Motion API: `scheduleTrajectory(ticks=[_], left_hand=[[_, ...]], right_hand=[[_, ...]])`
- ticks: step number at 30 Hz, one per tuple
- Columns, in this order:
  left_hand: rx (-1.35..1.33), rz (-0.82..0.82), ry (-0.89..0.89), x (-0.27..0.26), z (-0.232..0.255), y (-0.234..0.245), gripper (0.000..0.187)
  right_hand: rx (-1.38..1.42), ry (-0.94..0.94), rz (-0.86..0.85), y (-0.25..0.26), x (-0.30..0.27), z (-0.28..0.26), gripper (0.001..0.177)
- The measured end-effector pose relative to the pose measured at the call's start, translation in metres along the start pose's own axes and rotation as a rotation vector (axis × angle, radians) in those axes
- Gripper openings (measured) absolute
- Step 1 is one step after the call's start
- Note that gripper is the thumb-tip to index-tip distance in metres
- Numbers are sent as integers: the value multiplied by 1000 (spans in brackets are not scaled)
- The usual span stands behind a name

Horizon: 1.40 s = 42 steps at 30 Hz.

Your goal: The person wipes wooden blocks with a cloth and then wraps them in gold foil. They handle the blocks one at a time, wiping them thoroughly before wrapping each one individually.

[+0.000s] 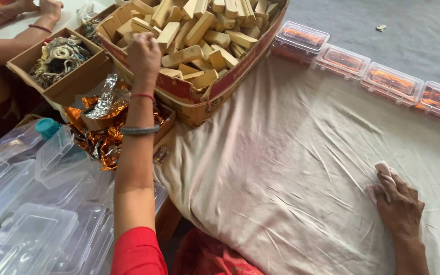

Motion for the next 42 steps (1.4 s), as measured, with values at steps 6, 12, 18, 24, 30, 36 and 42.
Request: scheduleTrajectory(ticks=[6, 12, 18, 24, 30, 36, 42], left_hand=[[120, -260, 197, 20, -9, -8, 40], [399, -391, 56, 28, 2, -28, 84], [365, -462, 8, 28, -10, -36, 105], [295, -357, -118, 20, -19, -47, 81], [594, -100, -570, 14, 1, -44, 99], [228, 6, -314, 25, 21, -16, 77], [429, -370, -591, 32, 66, -23, 40]], right_hand=[[-30, -7, -5, -1, -1, 2, 54], [-9, -13, 8, -3, -1, 5, 47], [-29, -13, 3, -3, -1, 6, 51], [-28, -12, 2, -3, -1, 6, 46], [-51, -5, -4, -3, 0, 7, 49], [-35, -2, 4, -3, 0, 7, 45], [-69, -10, 1, -3, 0, 7, 49]])
Point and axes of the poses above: each hand's wrist, its own x-axis towards the middle knuckle, its own y-axis out of the back of the hand, z = x × y, the point moved 2 cm from there along x, towards the middle knuckle, and after that the axes turned 14 degrees about x, right-handed, at the moved point
